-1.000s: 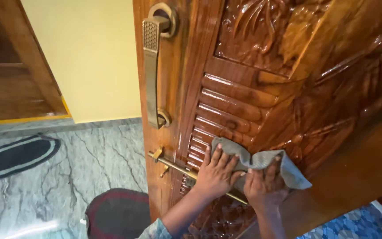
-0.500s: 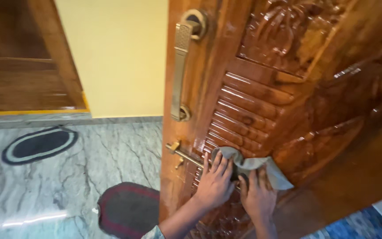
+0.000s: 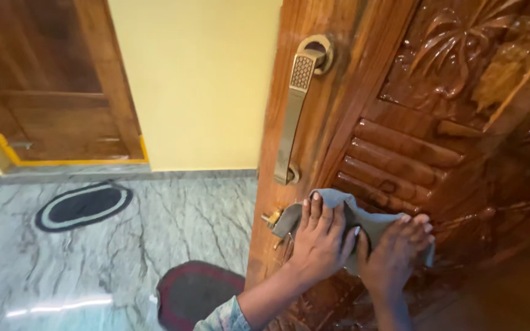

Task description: The person wipes a wooden door with a gray cloth, focusing on the handle, latch, and carved panels. The person moves the cloth over the door surface repeatedly, covering the handle area and the decorative carvings.

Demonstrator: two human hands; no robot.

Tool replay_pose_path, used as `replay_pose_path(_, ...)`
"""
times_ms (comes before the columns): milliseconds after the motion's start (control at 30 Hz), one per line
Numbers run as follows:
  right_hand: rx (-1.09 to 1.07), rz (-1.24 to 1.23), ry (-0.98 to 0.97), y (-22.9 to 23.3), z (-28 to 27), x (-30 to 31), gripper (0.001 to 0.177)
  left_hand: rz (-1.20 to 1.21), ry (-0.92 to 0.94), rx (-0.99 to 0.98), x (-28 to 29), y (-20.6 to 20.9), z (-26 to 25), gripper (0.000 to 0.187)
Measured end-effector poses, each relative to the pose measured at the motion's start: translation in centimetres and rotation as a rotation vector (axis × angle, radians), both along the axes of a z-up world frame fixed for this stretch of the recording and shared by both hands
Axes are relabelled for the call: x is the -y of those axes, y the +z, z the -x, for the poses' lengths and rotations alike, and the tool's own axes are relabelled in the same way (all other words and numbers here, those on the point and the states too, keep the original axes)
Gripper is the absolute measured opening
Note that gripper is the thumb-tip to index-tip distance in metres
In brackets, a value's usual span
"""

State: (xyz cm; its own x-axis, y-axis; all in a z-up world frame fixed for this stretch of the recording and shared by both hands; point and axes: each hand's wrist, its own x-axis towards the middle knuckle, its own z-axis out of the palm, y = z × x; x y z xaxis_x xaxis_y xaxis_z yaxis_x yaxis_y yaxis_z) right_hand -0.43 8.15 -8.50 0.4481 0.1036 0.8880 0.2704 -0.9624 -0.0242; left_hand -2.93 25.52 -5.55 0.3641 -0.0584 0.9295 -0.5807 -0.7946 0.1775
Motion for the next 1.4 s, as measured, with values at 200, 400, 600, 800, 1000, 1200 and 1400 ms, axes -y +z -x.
replay_pose_path(200, 0.050, -0.094, -0.047, 0.7, -0.5, -2.3, 0.092, -0.125, -0.102, -0.035, -1.5, 1.0, -4.2, 0.058)
replay_pose_path(400, 0.319, -0.175, 0.113, 0.4, 0.9, -5.0, 0.073, -0.288, -0.182, -0.040, -1.5, 5.1, -8.8, 0.070)
replay_pose_path(600, 0.429, 0.076, 0.109, -2.3, -0.9, -6.8, 0.061, -0.229, -0.137, 0.304, -0.8, 9.4, -11.6, 0.071)
replay_pose_path(800, 0.231, -0.003, -0.019, -3.8, -1.8, -7.9, 0.048, -0.149, -0.022, 0.292, -1.5, 8.6, -11.8, 0.070)
replay_pose_path(1000, 0.131, -0.461, -0.059, -3.1, -5.3, -7.7, 0.043, 0.075, -0.128, 0.250, -1.6, 3.5, -13.3, 0.068)
replay_pose_path(1200, 0.092, -0.193, -0.107, -4.5, -6.1, -7.9, 0.052, 0.042, -0.147, 0.211, -0.9, -0.6, -13.8, 0.062)
replay_pose_path(1400, -0.144, 0.060, -0.347, -5.4, -3.9, -6.8, 0.047, -0.030, -0.264, 0.119, -1.3, -5.8, -14.4, 0.058)
